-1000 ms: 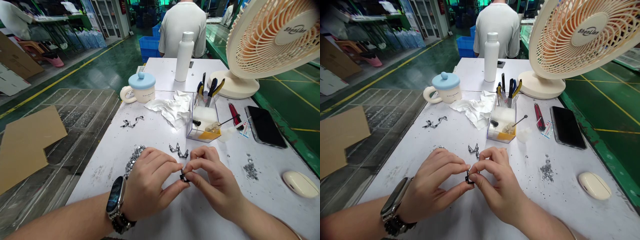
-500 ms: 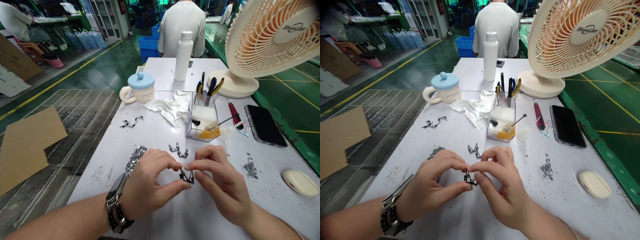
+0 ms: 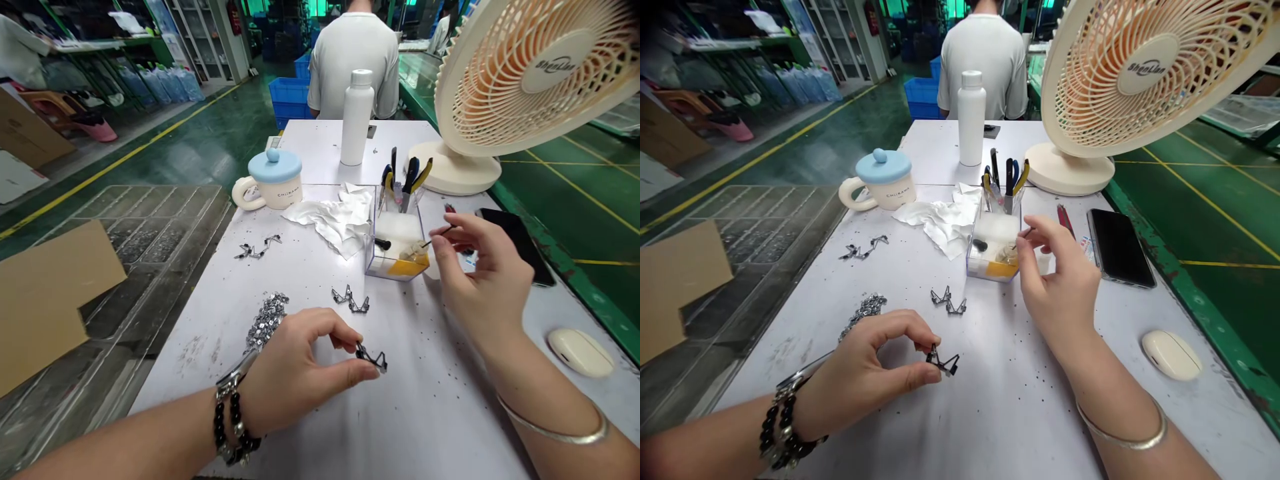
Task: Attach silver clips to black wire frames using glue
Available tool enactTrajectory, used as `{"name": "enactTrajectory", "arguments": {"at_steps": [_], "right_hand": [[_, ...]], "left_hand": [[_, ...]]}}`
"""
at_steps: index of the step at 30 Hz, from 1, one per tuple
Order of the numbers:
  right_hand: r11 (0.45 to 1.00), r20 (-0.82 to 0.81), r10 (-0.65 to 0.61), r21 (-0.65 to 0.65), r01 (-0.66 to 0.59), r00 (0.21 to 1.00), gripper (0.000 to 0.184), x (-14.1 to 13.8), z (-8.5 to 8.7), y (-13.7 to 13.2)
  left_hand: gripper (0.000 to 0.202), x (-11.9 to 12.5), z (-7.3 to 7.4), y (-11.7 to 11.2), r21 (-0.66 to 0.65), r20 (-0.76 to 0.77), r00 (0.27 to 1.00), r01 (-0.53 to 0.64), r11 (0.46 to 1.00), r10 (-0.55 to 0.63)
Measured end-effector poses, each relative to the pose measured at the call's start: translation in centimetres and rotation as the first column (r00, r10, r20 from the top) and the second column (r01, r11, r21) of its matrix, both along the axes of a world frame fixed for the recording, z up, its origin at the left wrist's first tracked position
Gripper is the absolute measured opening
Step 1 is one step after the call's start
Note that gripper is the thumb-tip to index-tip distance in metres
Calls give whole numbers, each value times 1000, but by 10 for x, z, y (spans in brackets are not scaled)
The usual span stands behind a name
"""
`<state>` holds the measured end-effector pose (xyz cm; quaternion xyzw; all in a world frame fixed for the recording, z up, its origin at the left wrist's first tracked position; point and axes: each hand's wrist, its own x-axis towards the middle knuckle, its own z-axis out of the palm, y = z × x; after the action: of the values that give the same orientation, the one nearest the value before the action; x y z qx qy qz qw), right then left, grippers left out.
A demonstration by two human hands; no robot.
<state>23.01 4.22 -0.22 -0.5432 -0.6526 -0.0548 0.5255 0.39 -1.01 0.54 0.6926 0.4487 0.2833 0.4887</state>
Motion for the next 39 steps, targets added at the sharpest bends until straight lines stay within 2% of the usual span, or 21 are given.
{"name": "enactTrajectory", "arguments": {"at_steps": [2,6,10,13,16,18,20,22,23,26,33,39], "right_hand": [[1000,16,-16,-15,16,1000,25,-2,1,2],[993,56,-99,77,94,994,21,-5,2,1],[995,78,-70,81,64,994,24,-8,7,-4],[967,-177,-84,225,123,981,32,-14,21,-13],[922,-447,-33,332,200,894,27,-23,33,-23],[945,-519,109,319,74,848,22,-28,34,-29],[963,-582,260,213,-164,770,23,-31,29,-35],[931,-660,299,44,-362,689,27,-33,24,-40],[911,-695,285,-17,-412,660,27,-34,21,-43],[887,-743,249,-83,-454,621,25,-34,17,-48],[875,-698,269,-111,-470,664,27,-33,14,-46],[874,-702,270,-108,-473,659,27,-34,13,-47]], "left_hand": [[23,0,1,-1,-9,-10,1000,8,1000,-8],[24,1,1,-2,-23,-16,1000,23,999,-23],[24,2,0,-1,-31,-14,999,33,999,-33],[22,2,1,-1,-27,3,999,35,999,-35],[22,2,1,-1,-14,5,999,36,999,-36],[22,2,0,-1,-14,-6,999,32,999,-32],[22,3,-1,0,-14,-19,999,31,999,-31],[22,3,-1,0,-10,-27,999,31,999,-32],[23,3,-1,0,-5,-27,999,32,999,-32],[24,3,-1,1,-7,-24,999,38,999,-38],[22,2,0,1,-5,-30,999,43,999,-43],[24,3,0,1,-8,-36,998,43,999,-43]]}}
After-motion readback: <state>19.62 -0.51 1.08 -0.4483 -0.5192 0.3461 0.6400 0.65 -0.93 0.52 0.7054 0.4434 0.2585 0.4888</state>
